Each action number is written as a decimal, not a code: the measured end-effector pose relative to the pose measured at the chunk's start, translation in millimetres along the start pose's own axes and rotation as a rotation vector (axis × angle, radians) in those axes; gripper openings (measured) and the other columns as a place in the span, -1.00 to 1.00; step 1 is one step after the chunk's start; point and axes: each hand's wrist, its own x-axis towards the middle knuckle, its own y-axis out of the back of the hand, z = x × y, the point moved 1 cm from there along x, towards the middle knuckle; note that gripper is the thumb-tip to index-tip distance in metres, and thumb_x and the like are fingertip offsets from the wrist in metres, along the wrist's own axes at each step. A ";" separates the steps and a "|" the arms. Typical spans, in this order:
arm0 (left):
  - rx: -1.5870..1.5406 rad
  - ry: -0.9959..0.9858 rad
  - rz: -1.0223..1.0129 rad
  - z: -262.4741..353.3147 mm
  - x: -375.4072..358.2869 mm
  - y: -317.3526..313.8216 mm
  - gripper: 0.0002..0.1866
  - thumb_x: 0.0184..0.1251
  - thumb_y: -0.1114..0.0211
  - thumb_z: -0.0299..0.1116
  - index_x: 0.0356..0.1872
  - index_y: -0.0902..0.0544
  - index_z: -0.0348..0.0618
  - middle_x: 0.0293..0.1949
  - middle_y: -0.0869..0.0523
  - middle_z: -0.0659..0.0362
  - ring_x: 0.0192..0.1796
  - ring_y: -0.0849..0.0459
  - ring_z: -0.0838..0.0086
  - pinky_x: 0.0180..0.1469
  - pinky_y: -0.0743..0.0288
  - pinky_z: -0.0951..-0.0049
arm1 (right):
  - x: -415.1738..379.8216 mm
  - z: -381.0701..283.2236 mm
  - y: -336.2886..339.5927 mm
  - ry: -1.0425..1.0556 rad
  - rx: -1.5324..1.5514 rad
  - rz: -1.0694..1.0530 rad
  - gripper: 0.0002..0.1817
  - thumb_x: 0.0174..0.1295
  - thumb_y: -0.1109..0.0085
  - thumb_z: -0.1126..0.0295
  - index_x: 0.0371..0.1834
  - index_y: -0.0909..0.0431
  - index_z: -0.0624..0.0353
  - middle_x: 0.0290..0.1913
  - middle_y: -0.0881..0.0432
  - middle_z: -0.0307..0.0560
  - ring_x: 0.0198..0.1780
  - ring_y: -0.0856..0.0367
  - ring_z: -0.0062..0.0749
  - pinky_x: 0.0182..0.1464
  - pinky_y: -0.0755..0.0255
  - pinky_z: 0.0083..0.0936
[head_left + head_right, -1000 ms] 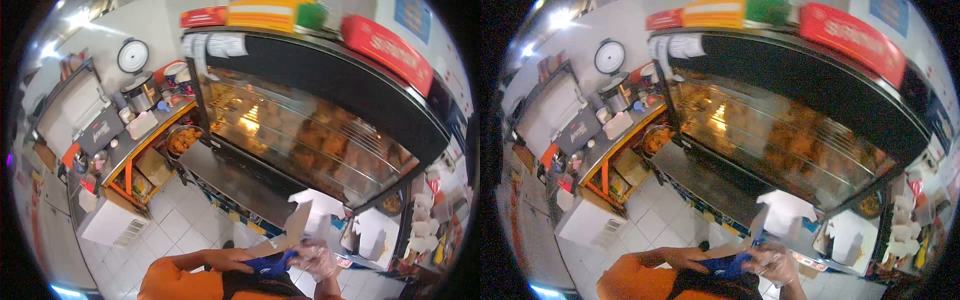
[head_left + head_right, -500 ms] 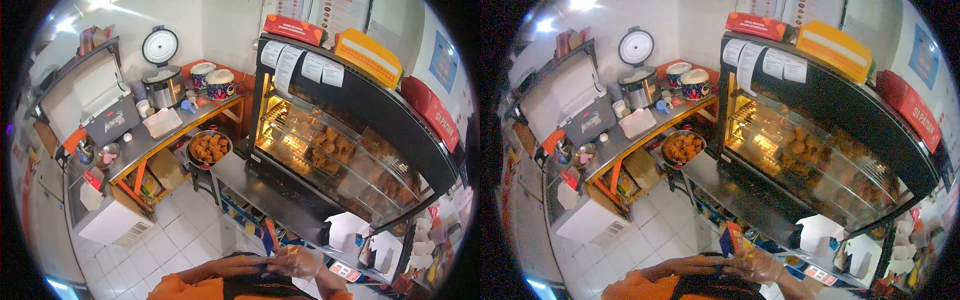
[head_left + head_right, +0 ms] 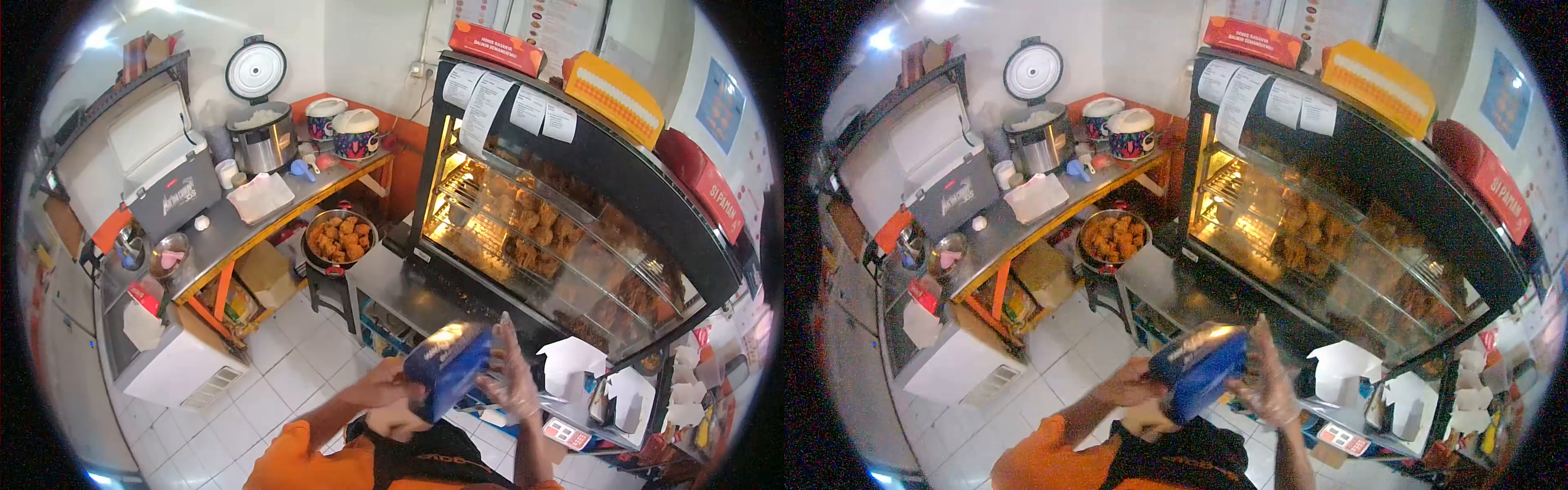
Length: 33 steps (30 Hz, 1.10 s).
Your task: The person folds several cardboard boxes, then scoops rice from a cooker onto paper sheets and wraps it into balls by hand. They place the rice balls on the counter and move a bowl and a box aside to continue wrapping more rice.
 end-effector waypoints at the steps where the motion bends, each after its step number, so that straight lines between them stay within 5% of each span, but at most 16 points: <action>1: -0.321 -0.054 0.150 -10.0 7.3 -15.0 -0.56 0.47 -0.33 -0.36 0.30 -0.53 -0.25 0.16 -0.72 0.14 0.18 -0.67 0.38 0.26 -0.55 0.25 | -1.0 -1.8 -13.9 0.171 -0.213 0.079 -0.08 0.03 -0.60 0.27 0.47 -0.32 0.25 0.34 -0.56 0.22 0.30 -0.59 0.15 0.34 -0.48 -0.18; 2: -0.642 -0.107 0.299 -15.6 15.8 -25.8 -0.53 0.50 -0.30 -0.33 0.35 -0.48 -0.22 0.19 -0.70 0.15 0.21 -0.67 0.35 0.29 -0.55 0.21 | -4.3 1.1 -26.0 0.342 -0.425 0.160 -0.10 0.04 -0.58 0.32 0.46 -0.32 0.30 0.33 -0.56 0.23 0.29 -0.60 0.20 0.34 -0.48 -0.16; 3: -0.738 -0.095 0.494 5.7 22.9 -38.2 -0.50 0.54 -0.25 -0.27 0.40 -0.41 -0.18 0.22 -0.67 0.12 0.23 -0.67 0.28 0.33 -0.55 0.15 | -15.2 23.1 -40.0 0.446 -0.265 0.147 -0.20 0.04 -0.53 0.41 0.38 -0.39 0.35 0.32 -0.57 0.26 0.37 -0.52 0.21 0.38 -0.43 -0.10; 7: -0.950 -0.127 0.646 -9.8 24.9 -39.8 -0.61 0.61 -0.15 -0.24 0.35 -0.45 -0.08 0.24 -0.65 0.11 0.24 -0.67 0.26 0.28 -0.60 0.12 | -23.9 12.6 -70.3 0.720 -0.527 0.027 -0.55 -0.18 -0.66 0.25 -0.13 -0.77 -0.05 0.24 -0.60 -0.24 0.45 -0.41 0.04 0.40 -0.40 0.16; 10: -1.012 -0.064 0.680 -13.7 18.8 -51.8 -0.61 0.60 -0.17 -0.23 0.33 -0.46 -0.09 0.23 -0.65 0.12 0.22 -0.68 0.27 0.25 -0.62 0.13 | -16.2 -4.7 -62.3 0.801 -0.737 -0.099 -0.57 -0.13 -0.59 0.26 -0.10 -0.77 -0.04 0.31 -0.54 -0.28 0.50 -0.33 0.11 0.43 -0.33 0.23; 11: -1.013 -0.124 0.630 -12.9 18.6 -49.3 -0.63 0.60 -0.18 -0.23 0.30 -0.49 -0.13 0.19 -0.68 0.12 0.17 -0.71 0.29 0.22 -0.64 0.16 | -12.1 -9.0 -55.4 0.781 -0.822 -0.321 -0.43 0.16 -0.11 0.23 0.32 -0.56 -0.23 0.50 -0.37 -0.22 0.60 -0.14 0.15 0.55 -0.11 0.28; 14: -0.943 -0.048 0.666 -24.0 18.4 -33.2 -0.62 0.59 -0.19 -0.22 0.28 -0.50 -0.15 0.14 -0.71 0.12 0.12 -0.73 0.31 0.17 -0.66 0.20 | -1.0 -26.0 -44.6 0.817 -1.024 -0.568 -0.56 0.14 -0.32 0.19 0.14 -0.67 -0.09 0.40 -0.49 -0.33 0.53 -0.28 0.16 0.52 -0.23 0.18; 18: -0.764 0.075 0.713 -29.5 19.9 -40.5 -0.74 0.54 -0.28 -0.34 0.14 -0.62 -0.16 0.01 -0.76 0.15 0.02 -0.76 0.39 0.04 -0.68 0.36 | -4.8 -25.9 -37.3 0.771 -1.082 -0.713 -0.48 0.32 0.03 0.16 0.37 -0.51 -0.14 0.53 -0.39 -0.29 0.62 -0.14 -0.09 0.63 0.07 0.20; 21: -0.722 -0.004 0.639 -34.0 28.9 -48.7 -0.82 0.53 -0.29 -0.38 0.03 -0.67 -0.18 -0.05 -0.76 0.19 -0.03 -0.74 0.49 -0.07 -0.64 0.43 | -2.4 -19.7 -34.3 0.698 -1.114 -0.703 -0.52 0.36 0.04 0.16 0.34 -0.53 -0.15 0.51 -0.43 -0.32 0.61 -0.17 -0.24 0.63 0.05 0.12; 24: -0.677 0.113 0.676 -51.3 38.0 -62.8 -0.81 0.54 -0.31 -0.28 -0.06 -0.70 -0.20 -0.14 -0.77 0.21 -0.10 -0.74 0.54 -0.12 -0.62 0.47 | -12.4 5.9 -35.2 0.584 -0.858 -0.395 -0.53 0.34 0.01 0.11 0.28 -0.58 -0.15 0.45 -0.50 -0.36 0.58 -0.23 -0.23 0.60 -0.04 0.07; 27: -0.514 0.260 0.693 -18.5 46.0 -86.7 -0.80 0.50 -0.35 -0.27 -0.16 -0.73 -0.23 -0.27 -0.79 0.22 -0.30 -0.75 0.55 -0.27 -0.62 0.50 | -18.2 17.8 -33.1 0.534 -0.789 -0.101 -0.35 -0.05 -0.46 0.23 0.23 -0.61 0.03 0.27 -0.62 -0.14 0.43 -0.44 -0.15 0.43 -0.31 0.02; 28: -0.399 0.184 0.579 -23.0 53.1 -89.7 -0.80 0.48 -0.37 -0.29 -0.14 -0.73 -0.25 -0.27 -0.79 0.21 -0.32 -0.75 0.55 -0.30 -0.61 0.51 | -22.8 20.5 -31.0 0.485 -0.705 0.026 -0.28 -0.20 -0.59 0.28 0.18 -0.64 0.11 0.20 -0.66 -0.06 0.39 -0.48 -0.14 0.38 -0.38 0.03; 30: -0.170 0.046 0.346 -46.2 68.4 -90.5 -0.79 0.44 -0.41 -0.32 -0.11 -0.73 -0.28 -0.27 -0.81 0.21 -0.36 -0.76 0.54 -0.37 -0.60 0.54 | -39.9 26.9 -20.2 0.284 -0.772 0.303 0.28 -0.17 -0.67 -0.01 0.61 -0.08 0.18 0.53 -0.22 0.37 0.42 -0.39 0.26 0.30 -0.45 0.04; 31: -0.201 0.021 0.170 -46.7 75.7 -88.8 -0.77 0.37 -0.47 -0.37 -0.05 -0.74 -0.29 -0.27 -0.83 0.16 -0.38 -0.76 0.55 -0.39 -0.58 0.58 | -46.5 32.0 -10.2 0.326 -0.680 0.343 0.32 -0.14 -0.62 -0.15 0.63 -0.04 0.20 0.55 -0.16 0.41 0.44 -0.37 0.29 0.32 -0.43 0.03; 32: 0.451 0.185 -0.155 -40.4 83.1 -68.4 -0.79 0.34 -0.47 -0.39 -0.07 -0.76 -0.25 -0.27 -0.83 0.03 -0.34 -0.80 0.43 -0.27 -0.65 0.46 | -50.0 40.9 4.7 0.374 -0.588 0.391 0.36 -0.11 -0.56 -0.29 0.65 0.00 0.21 0.57 -0.10 0.45 0.45 -0.34 0.32 0.34 -0.41 0.01; 33: 0.620 0.041 -0.317 -66.9 95.7 -60.6 -0.80 0.37 -0.43 -0.37 -0.07 -0.77 -0.22 -0.27 -0.82 -0.03 -0.29 -0.81 0.33 -0.20 -0.66 0.36 | -62.1 71.9 16.9 0.364 -0.469 0.431 0.42 -0.12 -0.39 -0.52 0.66 0.03 0.19 0.59 -0.09 0.37 0.48 -0.30 0.21 0.39 -0.35 0.00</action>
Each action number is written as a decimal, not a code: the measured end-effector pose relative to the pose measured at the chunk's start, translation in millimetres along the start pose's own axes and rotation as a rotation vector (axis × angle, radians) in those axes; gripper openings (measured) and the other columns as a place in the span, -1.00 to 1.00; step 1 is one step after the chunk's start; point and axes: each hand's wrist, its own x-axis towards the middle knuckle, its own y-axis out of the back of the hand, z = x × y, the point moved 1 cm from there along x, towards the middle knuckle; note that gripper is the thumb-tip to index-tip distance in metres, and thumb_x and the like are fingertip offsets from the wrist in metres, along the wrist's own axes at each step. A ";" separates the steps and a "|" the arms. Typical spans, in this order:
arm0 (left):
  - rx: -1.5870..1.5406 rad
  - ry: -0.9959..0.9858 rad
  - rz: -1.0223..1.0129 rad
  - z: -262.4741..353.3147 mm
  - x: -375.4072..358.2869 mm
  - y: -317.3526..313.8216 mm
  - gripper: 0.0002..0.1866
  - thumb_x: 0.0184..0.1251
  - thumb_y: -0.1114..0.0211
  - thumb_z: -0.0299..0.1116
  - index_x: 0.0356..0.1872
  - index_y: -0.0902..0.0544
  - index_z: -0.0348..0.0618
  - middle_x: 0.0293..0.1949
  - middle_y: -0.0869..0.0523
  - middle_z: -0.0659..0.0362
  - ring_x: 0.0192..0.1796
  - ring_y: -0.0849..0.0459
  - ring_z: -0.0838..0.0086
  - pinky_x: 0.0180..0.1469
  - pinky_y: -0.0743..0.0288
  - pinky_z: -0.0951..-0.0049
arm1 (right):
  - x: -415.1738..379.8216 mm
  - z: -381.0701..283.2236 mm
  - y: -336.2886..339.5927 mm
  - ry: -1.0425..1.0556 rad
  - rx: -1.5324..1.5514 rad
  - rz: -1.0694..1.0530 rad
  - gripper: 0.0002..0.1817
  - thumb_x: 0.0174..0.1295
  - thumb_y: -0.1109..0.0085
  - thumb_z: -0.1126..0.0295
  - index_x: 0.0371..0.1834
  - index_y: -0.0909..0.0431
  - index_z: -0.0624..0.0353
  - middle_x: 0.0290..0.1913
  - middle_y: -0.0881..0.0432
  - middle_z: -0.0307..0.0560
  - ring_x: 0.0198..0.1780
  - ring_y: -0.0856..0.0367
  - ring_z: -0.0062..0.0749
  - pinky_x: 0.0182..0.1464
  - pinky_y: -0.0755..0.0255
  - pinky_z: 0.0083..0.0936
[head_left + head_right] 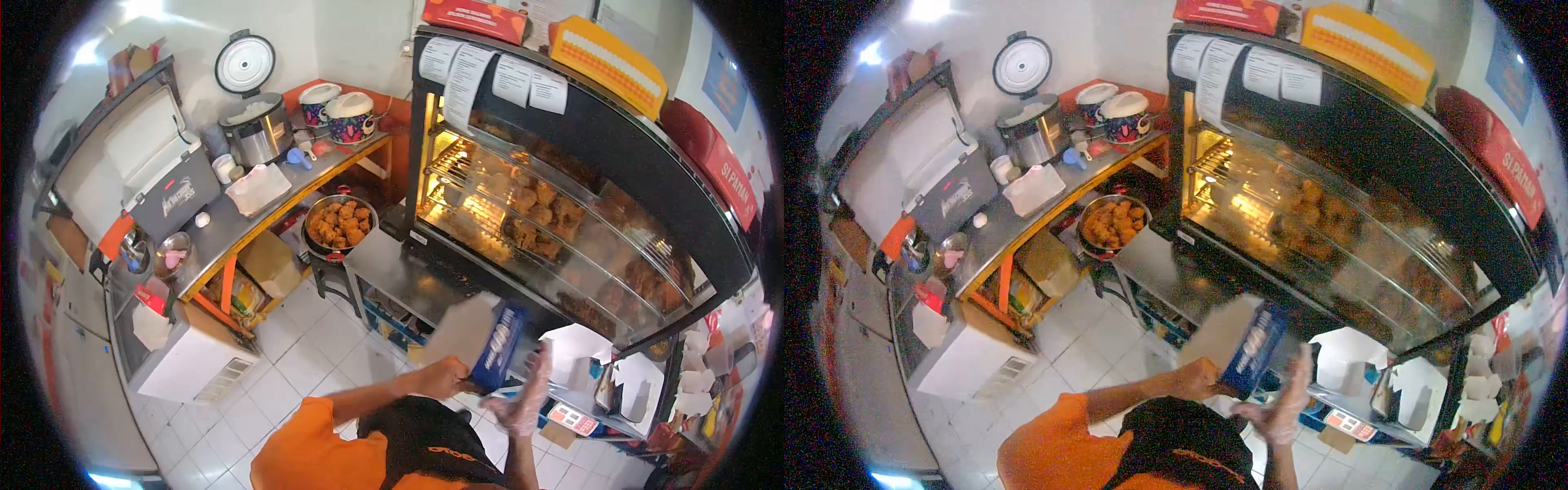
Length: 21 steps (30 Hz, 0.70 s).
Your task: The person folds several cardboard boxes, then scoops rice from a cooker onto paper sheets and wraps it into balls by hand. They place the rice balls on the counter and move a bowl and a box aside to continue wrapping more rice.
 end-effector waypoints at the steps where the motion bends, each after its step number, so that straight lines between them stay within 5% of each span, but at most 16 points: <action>1: 0.187 -0.156 -0.115 -44.0 15.2 -7.2 -0.80 0.40 -0.39 -0.34 -0.07 -0.78 -0.19 -0.26 -0.81 -0.08 -0.24 -0.81 0.23 -0.13 -0.68 0.25 | -12.3 9.1 13.8 -0.148 0.026 0.036 0.40 -0.07 -0.35 -0.53 0.67 0.04 0.19 0.60 -0.10 0.30 0.47 -0.33 0.12 0.36 -0.38 -0.03; 3: 0.595 -0.113 -0.247 -105.2 37.4 -9.0 -0.77 0.36 -0.32 -0.31 -0.06 -0.79 -0.16 -0.27 -0.79 -0.10 -0.15 -0.79 0.05 -0.02 -0.64 0.09 | -49.4 34.0 39.7 -0.524 0.090 0.126 0.11 0.21 -0.40 -0.21 0.60 -0.09 0.32 0.53 -0.26 0.21 0.39 -0.41 -0.01 0.30 -0.42 -0.13; 5: 0.789 0.043 -0.231 -62.7 57.1 24.7 -0.70 0.20 -0.32 -0.32 -0.07 -0.81 -0.11 -0.25 -0.80 -0.07 -0.15 -0.80 0.08 -0.07 -0.65 0.10 | -101.5 85.0 70.2 -0.612 -0.014 0.209 -0.26 0.48 -0.20 0.09 0.53 -0.21 0.35 0.45 -0.39 0.17 0.37 -0.44 -0.20 0.28 -0.45 -0.30; 6: 1.017 -0.172 -0.181 -156.3 80.2 7.6 -0.65 0.01 -0.35 -0.28 -0.14 -0.82 -0.10 -0.20 -0.81 -0.02 -0.13 -0.81 0.12 -0.12 -0.66 0.16 | -127.2 108.0 80.3 -0.652 0.127 0.378 -0.38 0.52 -0.15 0.12 0.46 -0.33 0.36 0.34 -0.52 0.13 0.28 -0.53 -0.26 0.28 -0.46 -0.36; 7: 1.159 -0.221 -0.290 -156.2 93.3 16.2 -0.70 -0.04 -0.35 -0.26 -0.24 -0.82 -0.09 -0.22 -0.82 0.05 -0.16 -0.80 0.17 -0.22 -0.64 0.19 | -130.8 112.2 97.3 -0.941 0.080 0.453 -0.47 0.51 -0.16 0.08 0.28 -0.52 0.33 0.13 -0.67 0.02 0.10 -0.64 -0.37 0.18 -0.52 -0.42; 8: 1.233 -0.361 -0.154 -167.4 107.3 18.4 -0.77 -0.06 -0.35 -0.27 -0.34 -0.80 -0.08 -0.30 -0.79 0.13 -0.25 -0.76 0.21 -0.20 -0.61 0.18 | -151.5 133.1 112.1 -1.029 0.046 0.481 -0.53 0.50 -0.17 0.05 0.11 -0.61 0.29 -0.06 -0.71 -0.10 -0.07 -0.66 -0.48 0.01 -0.55 -0.50; 9: 1.324 -0.326 -0.294 -188.5 124.8 19.1 -0.80 -0.03 -0.33 -0.32 -0.34 -0.79 -0.04 -0.32 -0.77 0.14 -0.20 -0.71 0.22 -0.04 -0.57 0.20 | -147.2 126.4 124.4 -1.075 0.181 0.570 -0.58 0.48 -0.17 0.04 0.02 -0.65 0.23 -0.13 -0.70 -0.16 -0.17 -0.64 -0.54 -0.13 -0.53 -0.57; 12: 1.051 -0.610 -0.001 -154.2 157.5 26.9 -0.75 0.24 -0.18 -0.43 -0.11 -0.69 -0.24 -0.02 -0.72 0.02 0.18 -0.63 0.21 0.36 -0.40 0.10 | -193.3 174.9 141.2 -1.437 0.620 0.655 -0.61 0.45 -0.18 0.10 0.13 -0.59 0.17 -0.09 -0.73 -0.13 -0.10 -0.71 -0.39 -0.04 -0.61 -0.46; 13: 1.126 -0.500 -0.041 -151.5 165.6 22.1 -0.76 0.26 -0.18 -0.47 -0.09 -0.70 -0.24 0.04 -0.71 -0.01 0.27 -0.59 0.18 0.48 -0.30 0.06 | -210.1 193.1 134.8 -1.438 0.732 0.593 -0.59 0.43 -0.19 0.12 0.16 -0.57 0.18 -0.01 -0.73 -0.04 -0.01 -0.72 -0.31 0.02 -0.64 -0.39; 14: 1.120 -0.333 -0.181 -123.9 173.3 17.2 -0.55 0.11 -0.26 -0.58 0.10 -0.68 -0.19 0.18 -0.68 0.04 0.38 -0.52 0.19 0.58 -0.14 0.02 | -211.2 202.5 129.6 -1.455 0.761 0.503 -0.55 0.44 -0.19 0.12 0.21 -0.53 0.24 0.08 -0.70 0.05 0.02 -0.72 -0.24 0.07 -0.66 -0.32; 15: 1.150 -0.391 -0.130 -112.9 184.1 3.0 -0.71 0.27 -0.15 -0.52 -0.02 -0.70 -0.22 0.13 -0.71 0.06 0.31 -0.57 0.20 0.53 -0.19 -0.08 | -226.1 226.4 113.0 -1.437 0.916 0.495 -0.46 0.46 -0.19 0.10 0.29 -0.45 0.31 0.15 -0.67 0.13 0.07 -0.71 -0.16 0.15 -0.65 -0.26; 17: 1.108 -0.374 -0.213 -43.4 201.5 -28.6 -0.69 0.25 -0.16 -0.55 -0.01 -0.71 -0.20 0.08 -0.74 0.08 0.24 -0.63 0.22 0.51 -0.23 -0.07 | -189.3 213.0 115.0 -1.351 0.933 0.322 -0.34 0.44 -0.23 0.07 0.39 -0.36 0.36 0.15 -0.65 0.21 0.17 -0.68 -0.11 0.24 -0.61 -0.24; 19: 0.782 -0.439 -0.263 26.0 230.3 -75.0 -0.70 0.23 -0.18 -0.57 -0.05 -0.72 -0.19 -0.01 -0.78 0.05 0.13 -0.69 0.19 0.45 -0.34 -0.01 | -192.0 231.2 109.5 -1.316 1.014 0.230 -0.32 0.39 -0.30 0.05 0.38 -0.42 0.35 0.11 -0.68 0.07 0.05 -0.71 -0.26 0.12 -0.63 -0.36; 21: 0.413 -0.457 -0.293 86.4 266.7 -136.6 -0.74 0.22 -0.23 -0.61 -0.09 -0.76 -0.21 -0.08 -0.79 -0.02 0.05 -0.73 0.09 0.19 -0.60 0.17 | -195.5 223.2 135.8 -1.310 0.938 0.103 -0.36 0.38 -0.31 0.04 0.33 -0.48 0.33 0.07 -0.70 -0.02 0.02 -0.71 -0.31 0.08 -0.62 -0.41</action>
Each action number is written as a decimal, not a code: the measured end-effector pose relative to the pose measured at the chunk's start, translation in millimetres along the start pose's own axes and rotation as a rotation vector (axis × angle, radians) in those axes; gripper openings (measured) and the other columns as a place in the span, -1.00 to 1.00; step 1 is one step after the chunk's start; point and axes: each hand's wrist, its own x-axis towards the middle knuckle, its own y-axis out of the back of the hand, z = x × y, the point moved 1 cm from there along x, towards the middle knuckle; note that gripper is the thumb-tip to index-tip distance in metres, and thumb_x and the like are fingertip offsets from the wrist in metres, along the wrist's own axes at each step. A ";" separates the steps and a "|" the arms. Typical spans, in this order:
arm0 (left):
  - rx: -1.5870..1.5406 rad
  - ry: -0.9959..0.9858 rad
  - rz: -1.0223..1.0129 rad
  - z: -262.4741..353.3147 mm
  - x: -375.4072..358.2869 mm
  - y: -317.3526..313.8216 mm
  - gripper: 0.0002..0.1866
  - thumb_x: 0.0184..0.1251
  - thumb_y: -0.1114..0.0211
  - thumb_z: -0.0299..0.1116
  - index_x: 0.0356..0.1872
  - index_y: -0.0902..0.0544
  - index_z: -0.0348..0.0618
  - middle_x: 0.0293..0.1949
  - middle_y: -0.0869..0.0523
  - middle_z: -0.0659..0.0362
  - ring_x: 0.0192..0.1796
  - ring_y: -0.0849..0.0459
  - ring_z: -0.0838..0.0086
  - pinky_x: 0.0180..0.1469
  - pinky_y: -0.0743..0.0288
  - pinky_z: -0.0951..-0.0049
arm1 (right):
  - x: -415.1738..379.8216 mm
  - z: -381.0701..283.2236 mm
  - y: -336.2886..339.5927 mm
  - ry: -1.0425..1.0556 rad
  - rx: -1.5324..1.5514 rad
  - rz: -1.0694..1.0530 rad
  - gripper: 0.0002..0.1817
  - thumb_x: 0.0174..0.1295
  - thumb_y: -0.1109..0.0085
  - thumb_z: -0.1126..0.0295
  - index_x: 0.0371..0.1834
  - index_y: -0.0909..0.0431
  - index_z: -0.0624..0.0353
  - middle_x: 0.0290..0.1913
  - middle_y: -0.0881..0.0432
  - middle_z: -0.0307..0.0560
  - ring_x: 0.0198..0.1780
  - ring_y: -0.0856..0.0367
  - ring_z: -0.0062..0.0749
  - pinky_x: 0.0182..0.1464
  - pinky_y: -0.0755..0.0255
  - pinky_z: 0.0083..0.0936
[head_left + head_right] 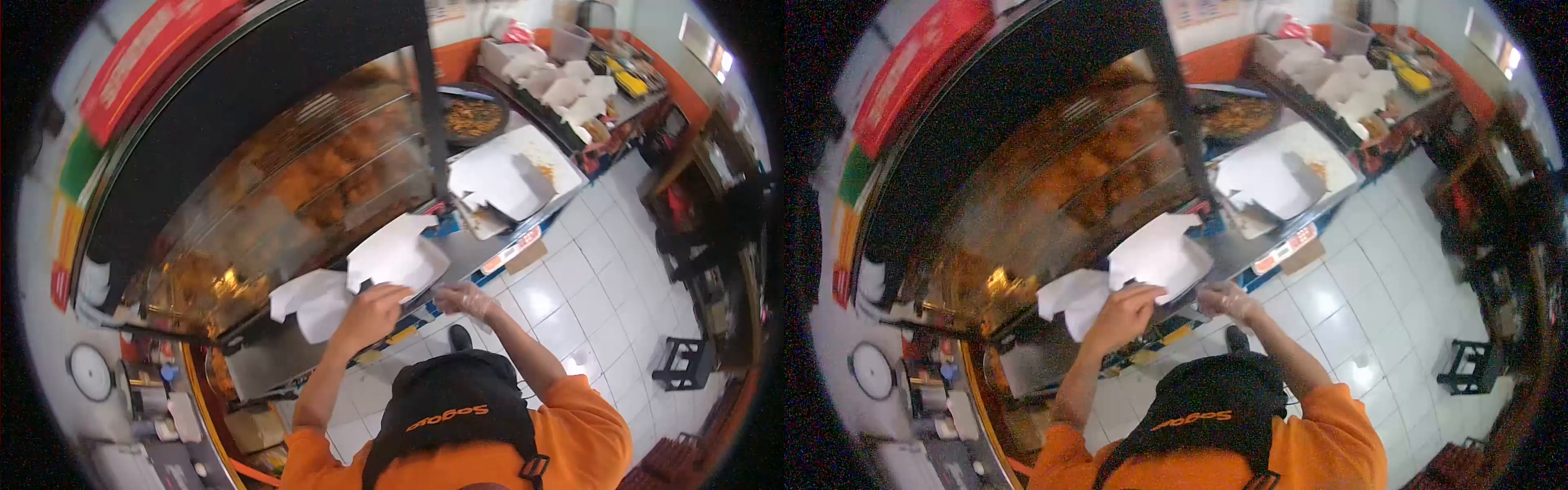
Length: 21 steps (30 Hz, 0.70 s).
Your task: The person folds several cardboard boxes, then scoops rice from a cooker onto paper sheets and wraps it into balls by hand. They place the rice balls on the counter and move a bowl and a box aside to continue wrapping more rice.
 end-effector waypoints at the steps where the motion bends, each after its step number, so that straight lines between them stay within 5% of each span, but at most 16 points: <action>1: -0.101 -0.085 0.003 8.6 40.8 -18.1 -0.76 0.27 -0.28 -0.57 -0.06 -0.76 -0.20 -0.08 -0.80 -0.03 0.02 -0.76 0.09 0.08 -0.64 0.20 | -13.6 -7.1 13.9 -0.005 0.015 0.044 -0.39 0.38 -0.31 0.04 0.30 -0.52 0.30 0.06 -0.71 -0.03 -0.01 -0.70 -0.34 0.05 -0.61 -0.44; 3: -0.269 -0.168 -0.048 22.2 128.7 -61.0 -0.75 0.30 -0.38 -0.48 -0.01 -0.75 -0.24 -0.08 -0.81 -0.05 -0.04 -0.78 0.08 0.02 -0.64 0.26 | -41.9 -9.3 38.8 -0.027 0.049 0.123 -0.46 0.38 -0.29 0.04 0.22 -0.58 0.25 0.03 -0.73 -0.05 -0.07 -0.69 -0.40 0.00 -0.58 -0.50; 6: -0.558 0.116 -0.224 2.4 250.7 -162.6 -0.58 0.22 -0.55 -0.29 0.07 -0.73 -0.26 -0.06 -0.84 0.00 -0.04 -0.82 0.39 0.05 -0.66 0.39 | -60.9 16.4 104.2 0.051 0.172 0.345 -0.36 0.37 -0.31 0.03 0.31 -0.51 0.32 0.07 -0.71 -0.03 0.01 -0.71 -0.32 0.10 -0.60 -0.41; 9: -0.392 0.121 -0.301 -24.3 329.2 -249.5 -0.40 0.00 -0.67 -0.10 0.03 -0.75 -0.25 -0.06 -0.83 0.00 0.00 -0.81 0.30 0.07 -0.66 0.36 | -81.9 24.3 149.1 0.178 0.338 0.613 -0.35 0.39 -0.28 0.03 0.34 -0.47 0.32 0.08 -0.70 -0.02 -0.01 -0.69 -0.34 0.08 -0.58 -0.40; 13: -0.167 0.169 -0.524 -48.3 363.9 -304.2 -0.44 0.02 -0.66 -0.13 0.02 -0.77 -0.24 -0.07 -0.84 0.02 -0.01 -0.81 0.32 0.10 -0.64 0.36 | -104.2 17.3 183.9 0.202 0.485 0.783 -0.32 0.37 -0.30 0.01 0.36 -0.44 0.31 0.10 -0.68 -0.02 -0.03 -0.67 -0.35 0.06 -0.56 -0.43; 16: -0.526 0.251 -0.672 -84.0 370.2 -327.3 -0.47 0.04 -0.64 -0.19 0.04 -0.77 -0.24 -0.07 -0.85 0.07 -0.04 -0.79 0.42 0.07 -0.63 0.43 | -112.3 10.7 195.3 0.230 0.518 0.807 -0.37 0.36 -0.32 -0.01 0.26 -0.50 0.29 0.04 -0.69 -0.06 -0.05 -0.67 -0.40 0.02 -0.55 -0.44; 21: -0.660 0.409 -0.687 -106.6 370.3 -335.0 -0.49 0.13 -0.60 -0.15 0.04 -0.77 -0.26 -0.09 -0.85 0.07 -0.06 -0.77 0.49 0.03 -0.62 0.48 | -70.6 -9.7 220.3 0.307 0.561 0.774 -0.44 0.39 -0.29 -0.01 0.14 -0.55 0.30 -0.03 -0.70 -0.07 -0.09 -0.68 -0.44 -0.02 -0.60 -0.45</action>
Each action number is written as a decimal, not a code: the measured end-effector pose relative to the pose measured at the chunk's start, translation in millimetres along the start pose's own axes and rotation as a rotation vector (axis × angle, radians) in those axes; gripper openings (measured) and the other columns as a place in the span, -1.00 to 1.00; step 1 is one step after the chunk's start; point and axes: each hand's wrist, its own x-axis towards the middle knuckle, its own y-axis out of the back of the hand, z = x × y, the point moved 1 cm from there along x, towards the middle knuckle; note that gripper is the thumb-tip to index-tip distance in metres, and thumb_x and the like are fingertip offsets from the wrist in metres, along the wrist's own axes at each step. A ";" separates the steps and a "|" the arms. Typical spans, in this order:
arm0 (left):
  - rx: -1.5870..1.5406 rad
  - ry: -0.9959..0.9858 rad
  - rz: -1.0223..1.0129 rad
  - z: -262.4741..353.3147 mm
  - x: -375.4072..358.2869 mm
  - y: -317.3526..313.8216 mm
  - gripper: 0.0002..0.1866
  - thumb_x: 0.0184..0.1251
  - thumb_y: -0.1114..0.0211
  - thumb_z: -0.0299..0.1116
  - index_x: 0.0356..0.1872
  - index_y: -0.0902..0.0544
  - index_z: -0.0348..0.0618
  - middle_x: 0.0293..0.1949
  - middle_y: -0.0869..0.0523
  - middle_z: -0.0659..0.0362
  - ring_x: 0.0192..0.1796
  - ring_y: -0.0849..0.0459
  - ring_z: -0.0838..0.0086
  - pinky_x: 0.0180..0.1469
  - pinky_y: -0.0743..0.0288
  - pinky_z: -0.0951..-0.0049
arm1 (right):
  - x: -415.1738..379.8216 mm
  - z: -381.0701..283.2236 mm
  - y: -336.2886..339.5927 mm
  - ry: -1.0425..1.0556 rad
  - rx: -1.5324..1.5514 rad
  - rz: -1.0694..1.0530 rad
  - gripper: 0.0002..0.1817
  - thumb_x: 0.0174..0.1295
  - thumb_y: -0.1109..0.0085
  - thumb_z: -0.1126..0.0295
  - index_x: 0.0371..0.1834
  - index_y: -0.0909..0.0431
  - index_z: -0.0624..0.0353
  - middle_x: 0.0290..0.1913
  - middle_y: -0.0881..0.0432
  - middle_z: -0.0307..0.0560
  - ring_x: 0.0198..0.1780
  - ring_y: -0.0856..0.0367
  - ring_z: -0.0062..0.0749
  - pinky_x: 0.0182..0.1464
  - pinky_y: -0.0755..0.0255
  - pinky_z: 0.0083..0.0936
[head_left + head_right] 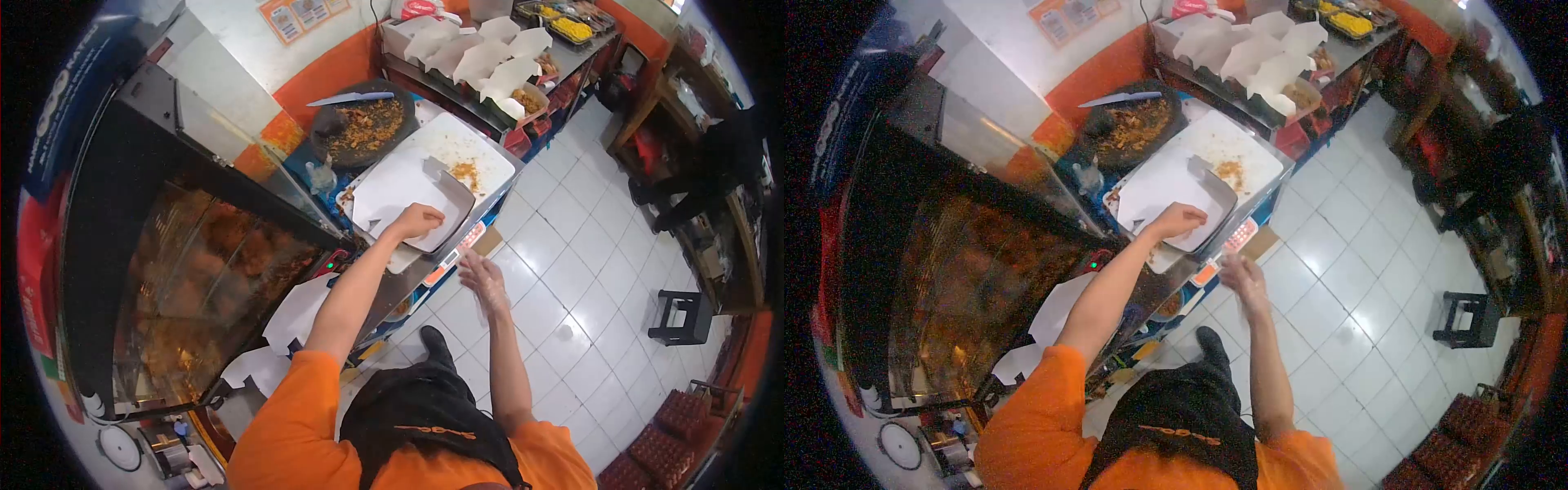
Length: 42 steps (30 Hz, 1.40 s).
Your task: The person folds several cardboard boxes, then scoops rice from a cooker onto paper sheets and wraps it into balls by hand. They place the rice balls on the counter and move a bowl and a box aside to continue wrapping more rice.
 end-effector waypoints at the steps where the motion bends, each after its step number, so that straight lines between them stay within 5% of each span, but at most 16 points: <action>1: -0.016 0.013 0.017 -0.8 -0.3 -2.9 -0.49 0.14 -0.59 -0.13 0.04 -0.77 -0.27 -0.10 -0.85 0.06 -0.06 -0.77 0.49 0.03 -0.62 0.48 | 15.8 -0.3 -6.8 0.002 0.032 0.015 -0.46 0.40 -0.28 0.00 0.12 -0.56 0.30 -0.06 -0.70 -0.07 -0.12 -0.68 -0.44 -0.04 -0.61 -0.46; 4: 0.364 -0.091 0.104 30.3 -20.2 -17.8 -0.45 0.16 -0.58 -0.07 0.04 -0.76 -0.27 -0.10 -0.84 0.04 -0.07 -0.77 0.48 0.02 -0.62 0.46 | 67.4 -1.2 -24.3 0.050 0.009 -0.026 -0.48 0.42 -0.25 -0.04 -0.01 -0.60 0.31 -0.23 -0.70 -0.09 -0.29 -0.69 -0.45 -0.17 -0.66 -0.46; 6: 0.290 -0.083 0.080 9.8 -6.4 -16.8 -0.43 0.13 -0.61 -0.04 0.05 -0.76 -0.26 -0.08 -0.84 0.05 -0.07 -0.76 0.48 0.01 -0.62 0.45 | 88.8 -0.2 -26.9 0.054 -0.113 0.057 -0.50 0.39 -0.28 -0.05 -0.18 -0.58 0.27 -0.38 -0.67 -0.11 -0.45 -0.69 -0.44 -0.36 -0.67 -0.50; 11: 0.145 0.007 -0.111 29.0 -8.8 -9.6 -0.50 0.19 -0.58 -0.10 0.04 -0.77 -0.26 -0.02 -0.82 0.08 -0.04 -0.75 0.45 0.03 -0.62 0.43 | 87.6 -18.4 -30.0 0.074 -0.231 0.082 -0.57 0.30 -0.41 0.08 -0.22 -0.61 0.32 -0.41 -0.69 -0.10 -0.50 -0.66 -0.46 -0.39 -0.64 -0.50; 15: 0.244 -0.082 -0.053 27.7 -5.1 -18.1 -0.67 0.32 -0.43 -0.20 -0.06 -0.78 -0.25 -0.32 -0.80 0.06 -0.23 -0.73 0.49 -0.17 -0.61 0.36 | 66.1 -39.2 -42.0 0.094 -0.181 0.170 -0.59 0.30 -0.36 0.11 -0.33 -0.66 0.34 -0.52 -0.64 -0.18 -0.50 -0.59 -0.55 -0.42 -0.52 -0.53; 17: 0.613 -0.131 0.011 50.4 -16.3 -28.1 -0.77 0.34 -0.35 -0.28 -0.19 -0.78 -0.24 -0.49 -0.75 -0.01 -0.37 -0.76 0.39 -0.26 -0.60 0.27 | 66.0 -37.3 -45.8 0.094 -0.180 0.232 -0.62 0.31 -0.33 0.15 -0.38 -0.64 0.32 -0.55 -0.63 -0.18 -0.52 -0.59 -0.55 -0.42 -0.52 -0.54; 20: 0.954 -0.540 0.374 71.3 -29.6 -47.8 -0.84 0.28 -0.27 -0.37 -0.29 -0.73 -0.23 -0.58 -0.65 -0.11 -0.47 -0.73 0.07 -0.34 -0.56 0.10 | 77.4 -22.5 -37.8 0.097 -0.323 0.213 -0.66 0.30 -0.32 0.22 -0.26 -0.57 0.36 -0.47 -0.70 -0.05 -0.47 -0.74 -0.39 -0.40 -0.64 -0.45; 23: 0.913 -0.496 0.588 133.7 -75.8 -44.2 -0.87 0.20 -0.29 -0.38 -0.42 -0.63 -0.23 -0.48 -0.72 -0.13 -0.41 -0.70 -0.11 -0.33 -0.58 0.01 | 84.7 -16.8 -36.3 0.028 -0.277 0.159 -0.64 0.28 -0.32 0.25 -0.18 -0.54 0.41 -0.39 -0.74 0.05 -0.43 -0.79 -0.30 -0.36 -0.69 -0.43; 26: 0.657 -0.534 0.643 185.8 -169.9 -48.4 -0.92 0.16 -0.34 -0.45 -0.33 -0.69 -0.19 -0.50 -0.72 -0.05 -0.40 -0.76 0.03 -0.33 -0.61 0.15 | 79.8 -16.5 -36.2 0.124 -0.242 0.022 -0.62 0.35 -0.27 0.18 -0.19 -0.58 0.39 -0.33 -0.75 0.03 -0.35 -0.76 -0.36 -0.27 -0.64 -0.41; 29: 0.502 -0.558 0.486 183.2 -264.3 -61.5 -0.84 0.12 -0.38 -0.56 -0.24 -0.74 -0.18 -0.32 -0.83 0.08 -0.37 -0.82 0.36 -0.33 -0.63 0.41 | 52.2 -34.9 -17.8 0.238 -0.824 0.077 -0.69 0.38 -0.12 0.33 0.01 -0.59 0.37 -0.11 -0.72 -0.04 -0.05 -0.66 -0.37 0.03 -0.55 -0.38; 31: 0.452 -0.489 0.331 156.2 -325.7 -71.4 -0.78 0.11 -0.35 -0.65 -0.19 -0.73 -0.21 -0.20 -0.87 0.09 -0.27 -0.85 0.39 -0.21 -0.69 0.45 | -3.9 -26.7 -1.5 0.371 -0.104 0.126 -0.66 0.41 -0.07 0.33 0.15 -0.51 0.30 -0.17 -0.65 -0.16 -0.13 -0.61 -0.43 -0.07 -0.52 -0.45; 32: 0.127 -0.482 0.209 136.3 -346.4 -83.6 -0.79 0.14 -0.31 -0.68 -0.20 -0.69 -0.24 -0.27 -0.85 0.10 -0.24 -0.85 0.35 -0.16 -0.69 0.41 | -43.3 -61.2 -13.9 0.309 0.014 0.042 -0.65 0.47 -0.09 0.24 0.15 -0.52 0.26 -0.24 -0.65 -0.17 -0.27 -0.61 -0.50 -0.23 -0.50 -0.53; 33: 0.202 -0.528 0.121 146.1 -366.7 -86.0 -0.81 0.15 -0.27 -0.71 -0.23 -0.66 -0.25 -0.31 -0.83 0.11 -0.19 -0.85 0.32 -0.09 -0.68 0.39 | -82.8 -95.5 -26.1 0.238 0.129 -0.032 -0.63 0.52 -0.11 0.15 0.15 -0.52 0.23 -0.32 -0.64 -0.18 -0.41 -0.61 -0.57 -0.40 -0.49 -0.61; 35: -0.168 -0.271 -0.055 91.4 -405.5 -99.1 -0.77 0.16 -0.23 -0.73 -0.18 -0.68 -0.27 -0.14 -0.82 0.05 -0.07 -0.82 0.29 0.03 -0.64 0.36 | -136.1 -117.3 -26.4 0.177 -0.022 -0.208 -0.66 0.51 -0.13 0.26 0.18 -0.52 0.24 -0.39 -0.62 -0.18 -0.46 -0.62 -0.55 -0.45 -0.48 -0.57; 39: -0.238 -0.358 -0.083 57.8 -450.0 -114.6 -0.60 0.27 -0.37 -0.32 0.07 -0.64 -0.32 0.11 -0.72 -0.07 0.17 -0.69 0.22 0.23 -0.48 0.26 | -169.6 -106.3 -53.0 0.239 -0.439 -0.636 -0.60 0.49 -0.16 0.35 0.33 -0.48 0.24 -0.38 -0.61 -0.22 -0.41 -0.59 -0.60 -0.37 -0.50 -0.62; 42: -0.267 -0.379 -0.151 92.8 -464.3 -112.0 -0.42 0.28 -0.41 -0.03 0.14 -0.61 -0.31 0.12 -0.69 -0.10 0.16 -0.67 0.16 0.21 -0.47 0.21 | -182.5 -109.9 -94.9 -0.013 -0.366 -0.670 -0.58 0.50 -0.16 0.36 0.38 -0.49 0.21 -0.33 -0.65 -0.23 -0.36 -0.59 -0.62 -0.32 -0.51 -0.63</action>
